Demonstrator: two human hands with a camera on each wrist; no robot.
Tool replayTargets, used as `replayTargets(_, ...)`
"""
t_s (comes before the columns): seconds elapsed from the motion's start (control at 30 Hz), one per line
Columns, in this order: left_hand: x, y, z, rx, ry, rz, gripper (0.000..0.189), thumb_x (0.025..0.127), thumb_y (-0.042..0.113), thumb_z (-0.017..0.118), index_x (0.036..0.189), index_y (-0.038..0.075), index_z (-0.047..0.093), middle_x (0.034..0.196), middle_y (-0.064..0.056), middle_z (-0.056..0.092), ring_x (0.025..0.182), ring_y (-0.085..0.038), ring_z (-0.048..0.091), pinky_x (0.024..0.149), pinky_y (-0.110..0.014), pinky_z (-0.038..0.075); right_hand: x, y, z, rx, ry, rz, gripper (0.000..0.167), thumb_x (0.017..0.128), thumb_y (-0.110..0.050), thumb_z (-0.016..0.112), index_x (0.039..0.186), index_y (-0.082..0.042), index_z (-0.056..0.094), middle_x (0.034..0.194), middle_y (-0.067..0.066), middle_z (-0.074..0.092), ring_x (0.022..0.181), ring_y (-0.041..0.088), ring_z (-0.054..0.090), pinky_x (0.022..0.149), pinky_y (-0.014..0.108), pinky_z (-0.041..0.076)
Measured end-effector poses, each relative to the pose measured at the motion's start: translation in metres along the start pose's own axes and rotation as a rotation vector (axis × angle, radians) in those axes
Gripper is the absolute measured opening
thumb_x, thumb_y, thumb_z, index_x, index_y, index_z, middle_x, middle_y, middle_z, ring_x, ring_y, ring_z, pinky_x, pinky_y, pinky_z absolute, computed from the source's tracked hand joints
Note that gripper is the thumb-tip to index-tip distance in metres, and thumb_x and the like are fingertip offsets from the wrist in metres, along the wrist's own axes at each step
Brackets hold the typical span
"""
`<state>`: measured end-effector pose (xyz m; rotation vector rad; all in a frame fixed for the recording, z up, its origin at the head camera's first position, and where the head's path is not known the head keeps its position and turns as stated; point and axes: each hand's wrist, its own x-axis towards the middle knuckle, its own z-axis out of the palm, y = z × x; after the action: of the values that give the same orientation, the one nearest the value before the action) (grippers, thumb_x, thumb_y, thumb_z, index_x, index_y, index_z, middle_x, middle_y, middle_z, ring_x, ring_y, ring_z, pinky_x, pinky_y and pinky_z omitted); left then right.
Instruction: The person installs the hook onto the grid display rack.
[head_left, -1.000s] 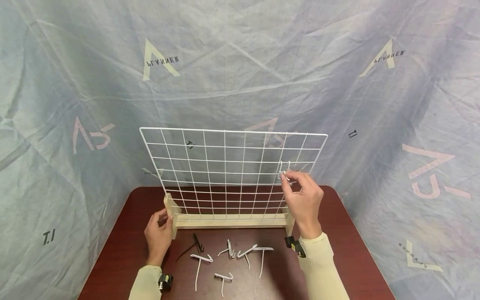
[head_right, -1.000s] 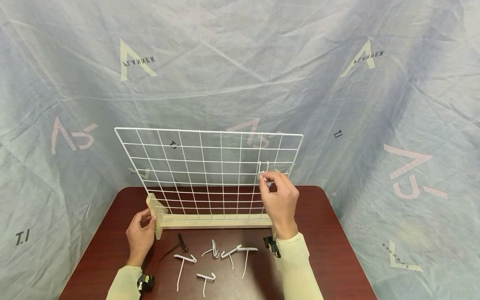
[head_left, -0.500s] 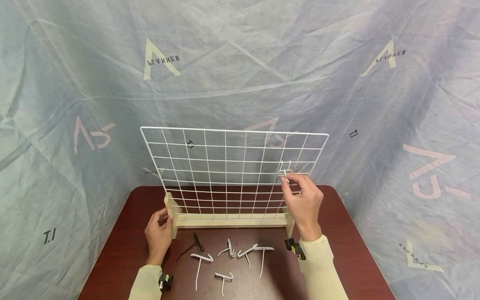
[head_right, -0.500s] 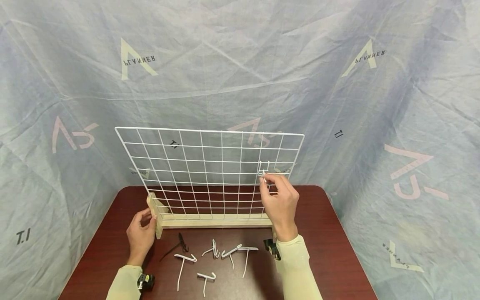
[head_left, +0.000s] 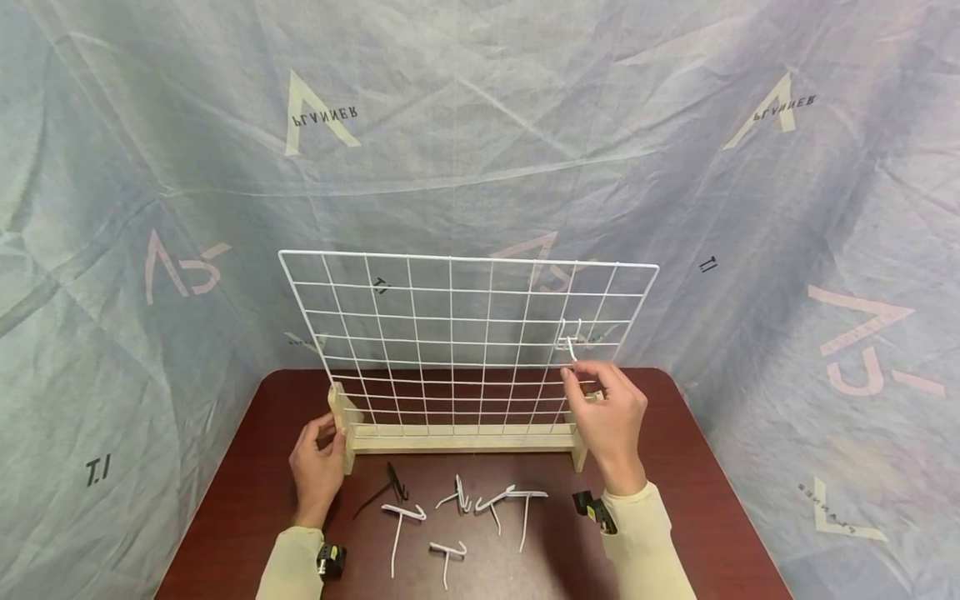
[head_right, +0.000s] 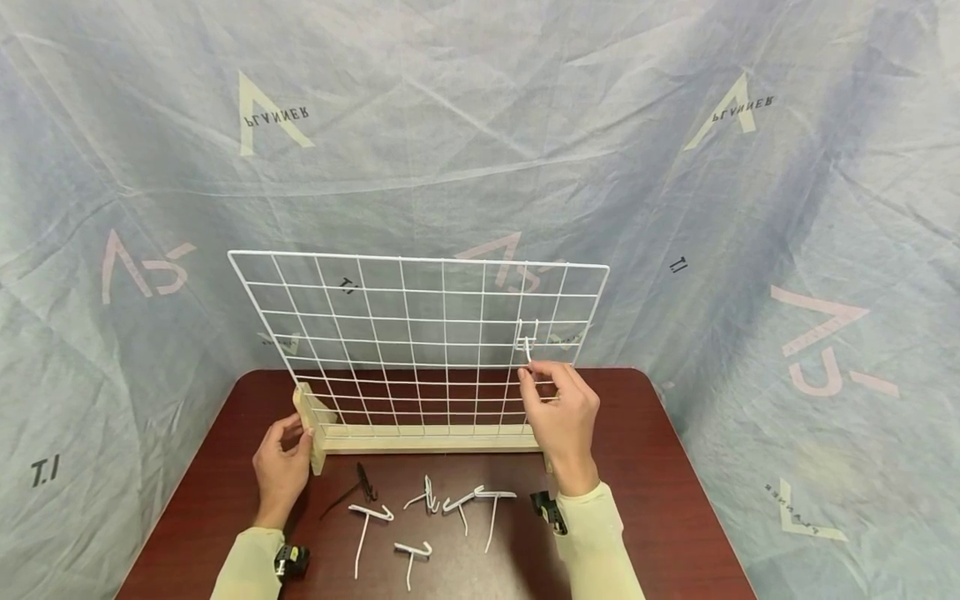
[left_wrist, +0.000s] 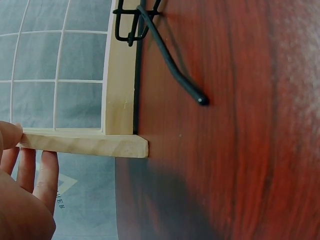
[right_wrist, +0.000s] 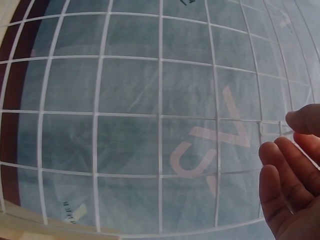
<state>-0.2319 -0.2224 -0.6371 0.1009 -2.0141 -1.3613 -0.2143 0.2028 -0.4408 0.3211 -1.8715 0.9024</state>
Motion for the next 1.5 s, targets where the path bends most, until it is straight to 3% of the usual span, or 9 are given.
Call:
replayTargets(0.13, 0.001, 0.0, 0.001, 0.009, -0.004, 0.001, 0.035, 0.091, -0.003, 0.079, 0.125, 0.004, 0.073, 0.113, -0.015, 0.073, 0.103, -0.028, 0.069, 0.077, -0.002, 0.052, -0.01, 0.004, -0.003, -0.024, -0.049, 0.028, 0.011, 0.082, -0.007, 0.086, 0.092, -0.008, 0.082, 0.082, 0.003, 0.078, 0.064, 0.023, 0.068, 0.063, 0.022, 0.053)
replayTargets(0.33, 0.001, 0.0, 0.001, 0.001, -0.003, -0.002, 0.034, 0.091, -0.003, 0.078, 0.125, 0.003, 0.073, 0.112, -0.016, 0.072, 0.103, -0.031, 0.07, 0.076, -0.003, 0.053, -0.026, 0.008, -0.006, -0.035, -0.133, 0.081, 0.01, 0.085, -0.013, 0.086, 0.094, -0.01, 0.081, 0.086, 0.002, 0.078, 0.066, 0.026, 0.07, 0.067, 0.01, 0.051)
replayTargets(0.43, 0.001, 0.0, 0.001, 0.004, -0.005, -0.005, 0.034, 0.092, -0.003, 0.078, 0.125, 0.003, 0.073, 0.113, -0.016, 0.072, 0.104, -0.032, 0.07, 0.076, -0.003, 0.054, -0.034, 0.01, -0.007, -0.032, -0.178, 0.103, 0.011, 0.086, -0.014, 0.086, 0.096, -0.012, 0.081, 0.087, 0.0, 0.078, 0.067, 0.023, 0.071, 0.064, 0.016, 0.055)
replayTargets(0.8, 0.001, 0.001, 0.0, 0.002, -0.007, -0.012, 0.034, 0.091, -0.003, 0.078, 0.124, 0.002, 0.073, 0.113, -0.016, 0.072, 0.103, -0.03, 0.07, 0.076, -0.003, 0.053, -0.076, 0.02, 0.0, 0.001, -0.284, 0.078, 0.018, 0.079, -0.005, 0.089, 0.093, -0.008, 0.079, 0.085, 0.001, 0.078, 0.066, 0.015, 0.072, 0.058, 0.028, 0.061)
replayTargets(1.07, 0.001, 0.001, 0.0, -0.01, -0.005, -0.004, 0.034, 0.091, -0.005, 0.078, 0.124, 0.001, 0.072, 0.113, -0.018, 0.072, 0.104, -0.036, 0.071, 0.076, -0.001, 0.051, -0.112, 0.028, 0.004, -0.022, -0.395, 0.093, 0.021, 0.078, -0.007, 0.091, 0.093, -0.014, 0.078, 0.083, -0.004, 0.076, 0.068, 0.014, 0.072, 0.061, 0.022, 0.057)
replayTargets(1.3, 0.001, 0.0, 0.001, -0.014, 0.003, 0.004, 0.034, 0.091, -0.005, 0.078, 0.124, 0.001, 0.072, 0.113, -0.017, 0.072, 0.103, -0.035, 0.07, 0.076, -0.001, 0.051, -0.139, 0.03, 0.005, 0.01, -0.503, 0.074, 0.023, 0.078, -0.004, 0.091, 0.094, -0.01, 0.076, 0.081, -0.004, 0.073, 0.069, 0.006, 0.07, 0.06, 0.02, 0.059)
replayTargets(1.5, 0.001, -0.002, 0.002, -0.02, 0.003, 0.006, 0.033, 0.091, -0.004, 0.078, 0.123, 0.002, 0.073, 0.112, -0.017, 0.072, 0.102, -0.038, 0.07, 0.076, 0.0, 0.051, -0.162, 0.036, 0.005, 0.022, -0.591, 0.051, 0.026, 0.077, -0.001, 0.09, 0.094, -0.012, 0.075, 0.084, -0.001, 0.075, 0.071, 0.009, 0.071, 0.06, 0.018, 0.058)
